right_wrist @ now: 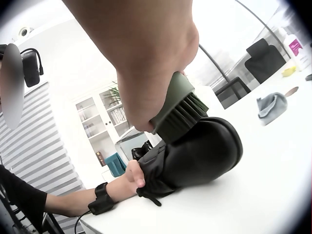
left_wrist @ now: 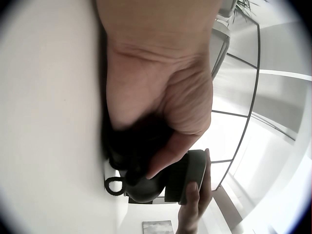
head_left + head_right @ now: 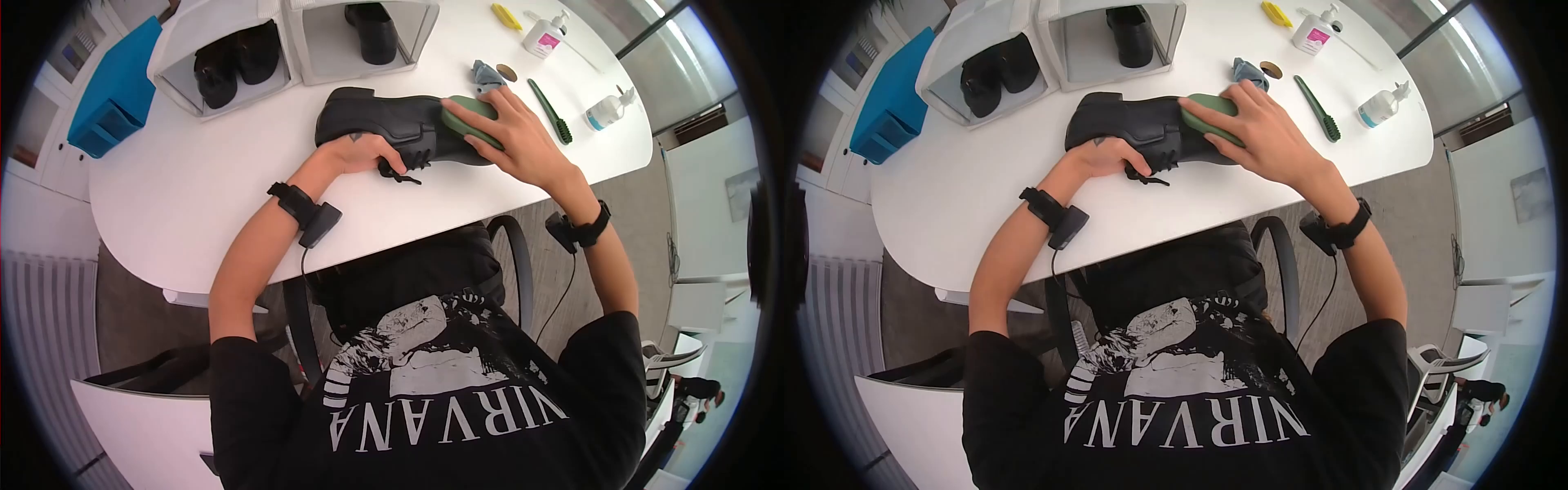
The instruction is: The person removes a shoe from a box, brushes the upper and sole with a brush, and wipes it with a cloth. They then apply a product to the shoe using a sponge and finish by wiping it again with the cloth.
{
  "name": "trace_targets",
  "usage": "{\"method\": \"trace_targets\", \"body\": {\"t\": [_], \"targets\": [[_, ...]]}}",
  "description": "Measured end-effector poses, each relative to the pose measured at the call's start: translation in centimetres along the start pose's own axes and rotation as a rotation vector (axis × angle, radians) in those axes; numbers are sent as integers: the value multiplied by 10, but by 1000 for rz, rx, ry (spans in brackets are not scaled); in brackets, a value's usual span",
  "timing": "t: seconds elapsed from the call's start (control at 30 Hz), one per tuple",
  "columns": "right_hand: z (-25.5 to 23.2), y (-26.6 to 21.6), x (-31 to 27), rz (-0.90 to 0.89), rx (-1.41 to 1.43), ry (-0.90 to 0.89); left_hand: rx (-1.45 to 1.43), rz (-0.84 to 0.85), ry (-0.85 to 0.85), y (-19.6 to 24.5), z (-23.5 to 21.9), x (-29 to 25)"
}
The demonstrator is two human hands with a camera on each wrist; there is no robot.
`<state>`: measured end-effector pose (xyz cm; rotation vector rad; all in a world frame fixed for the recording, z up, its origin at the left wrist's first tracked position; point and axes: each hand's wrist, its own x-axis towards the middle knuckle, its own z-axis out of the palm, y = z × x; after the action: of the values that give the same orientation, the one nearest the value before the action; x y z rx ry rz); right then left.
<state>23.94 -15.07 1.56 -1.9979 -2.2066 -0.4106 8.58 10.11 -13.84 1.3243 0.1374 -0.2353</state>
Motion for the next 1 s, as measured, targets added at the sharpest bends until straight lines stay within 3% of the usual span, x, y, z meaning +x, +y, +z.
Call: {"method": "trace_targets", "body": {"t": [0.1,0.2,0.27,0.37,0.5,0.63,0.77,0.9,1.0], "targets": [[4,-4,-3,-2,-56,62,-68,-1,-1,-1,-4,3],[19,-15,32,-55,-44,18,-101,-51,-1,14,7,-7],[35,-20,55,-94,20,102,-40,-71,35,23,14,-11],[49,-28,85,-150,76,206,-104,41,-20,16,13,-8],[44,-26,74,-137,53,185,-151,-23,-57,7,2,-3],[19,-20,11,-20,-2,67,-171,41,-60,4,2,0],[8,-26,-41,103,-73,25,-122,-64,19,17,9,-11],[22,-26,-40,73,-110,98,-90,-31,23,12,8,-11],[40,-25,5,8,-41,128,-79,-69,25,10,6,-7]]}}
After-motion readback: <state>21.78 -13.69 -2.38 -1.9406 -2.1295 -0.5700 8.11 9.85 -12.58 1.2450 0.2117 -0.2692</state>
